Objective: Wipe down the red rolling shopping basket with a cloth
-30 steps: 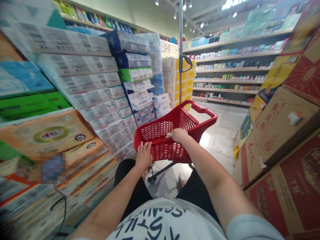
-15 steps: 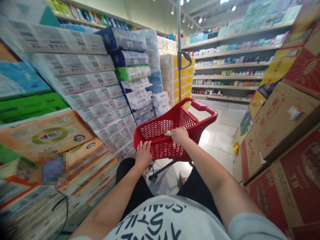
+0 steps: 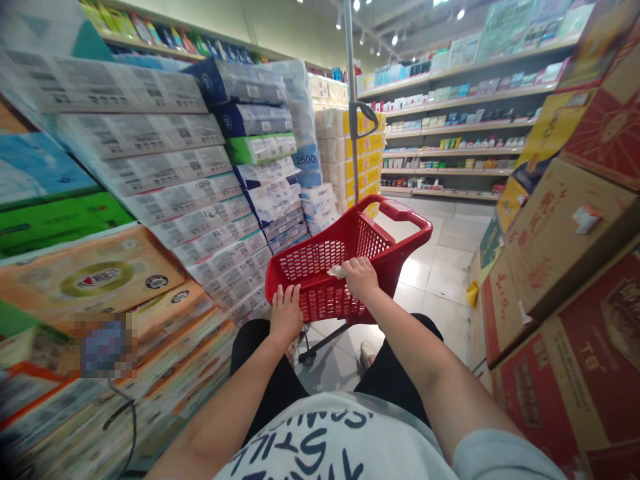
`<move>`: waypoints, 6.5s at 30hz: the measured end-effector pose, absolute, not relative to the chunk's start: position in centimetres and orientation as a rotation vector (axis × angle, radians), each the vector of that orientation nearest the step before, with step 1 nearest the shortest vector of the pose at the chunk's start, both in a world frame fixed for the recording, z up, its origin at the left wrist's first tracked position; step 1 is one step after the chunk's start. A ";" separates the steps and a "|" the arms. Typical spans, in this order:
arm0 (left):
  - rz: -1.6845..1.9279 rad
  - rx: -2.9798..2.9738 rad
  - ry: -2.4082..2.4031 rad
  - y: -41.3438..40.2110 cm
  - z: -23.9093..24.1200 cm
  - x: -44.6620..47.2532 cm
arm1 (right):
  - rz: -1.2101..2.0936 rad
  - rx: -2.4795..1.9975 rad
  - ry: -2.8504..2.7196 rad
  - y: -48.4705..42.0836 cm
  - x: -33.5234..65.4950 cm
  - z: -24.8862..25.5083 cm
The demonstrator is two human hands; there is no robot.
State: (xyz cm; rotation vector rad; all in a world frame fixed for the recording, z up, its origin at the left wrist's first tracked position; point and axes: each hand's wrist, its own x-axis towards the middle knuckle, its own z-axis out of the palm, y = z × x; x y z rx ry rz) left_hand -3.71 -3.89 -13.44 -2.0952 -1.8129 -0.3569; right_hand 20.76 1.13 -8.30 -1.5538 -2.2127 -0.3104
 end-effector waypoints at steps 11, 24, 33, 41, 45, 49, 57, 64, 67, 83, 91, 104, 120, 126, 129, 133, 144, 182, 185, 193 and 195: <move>-0.342 -2.074 -1.816 -3.7 -13.5 -3.2 | -0.525 -1.608 -2.078 1.3 24.6 -7.8; -0.379 -2.055 -1.805 -4.0 -13.6 -3.0 | 0.057 -1.911 -2.283 2.7 19.6 -3.2; -0.503 -2.053 -1.773 -3.5 -13.8 -2.6 | -0.290 -1.578 -2.179 0.1 15.6 -9.5; -0.552 -2.078 -1.726 -2.9 -14.6 -2.7 | -0.038 -1.484 -2.249 1.3 13.5 -8.0; -0.509 -2.112 -1.712 -3.3 -14.3 -2.9 | -0.264 -1.404 -2.257 -0.4 12.7 -10.4; -0.460 -2.109 -1.728 -3.8 -13.9 -2.6 | -0.057 -1.524 -2.411 0.9 13.1 -8.2; -0.485 -2.121 -1.726 -3.8 -14.1 -2.6 | -0.249 -1.458 -2.274 -0.3 12.4 -8.2; -0.472 -2.109 -1.729 -3.8 -14.0 -2.6 | -0.120 -1.534 -2.365 0.5 12.2 -7.9; -0.461 -2.113 -1.717 -3.7 -14.1 -2.6 | -0.296 -1.443 -2.257 -0.1 12.2 -9.2; -0.499 -2.128 -1.694 -3.9 -14.1 -2.8 | -0.132 -1.484 -2.503 1.1 12.8 -7.8; -0.506 -2.117 -1.674 -4.1 -14.3 -2.5 | -0.373 -1.274 -2.239 -0.4 13.3 -11.9; -0.474 -2.106 -1.686 -4.4 -14.0 -2.4 | -0.334 -1.204 -2.315 -0.6 14.0 -11.8; -0.457 -2.114 -1.648 -5.1 -14.2 -2.1 | 0.049 -1.700 -2.486 1.8 12.2 -5.2; -0.475 -2.112 -1.640 -4.9 -14.0 -1.9 | -0.278 -1.420 -2.375 -0.3 13.7 -9.6; -0.478 -2.117 -1.631 -4.9 -14.1 -1.8 | -0.397 -1.338 -2.271 -1.0 14.0 -11.3; -0.486 -2.107 -1.639 -4.8 -14.2 -1.9 | -0.199 -1.540 -2.347 0.4 13.2 -8.8; -0.453 -2.108 -1.633 -4.7 -14.0 -2.0 | -0.267 -1.476 -2.324 -1.0 13.1 -9.4; -0.419 -2.103 -1.667 -4.8 -13.9 -1.9 | -0.329 -1.590 -2.242 0.2 18.6 -9.0; -0.418 -2.101 -1.643 -4.8 -14.1 -2.0 | -0.412 -1.509 -2.194 -0.4 18.3 -9.9; -0.399 -2.091 -1.636 -4.6 -13.9 -2.3 | -0.268 -1.702 -2.235 2.8 18.5 -6.5; -0.387 -2.092 -1.635 -4.6 -13.9 -2.3 | -0.362 -1.590 -2.203 2.2 19.0 -7.9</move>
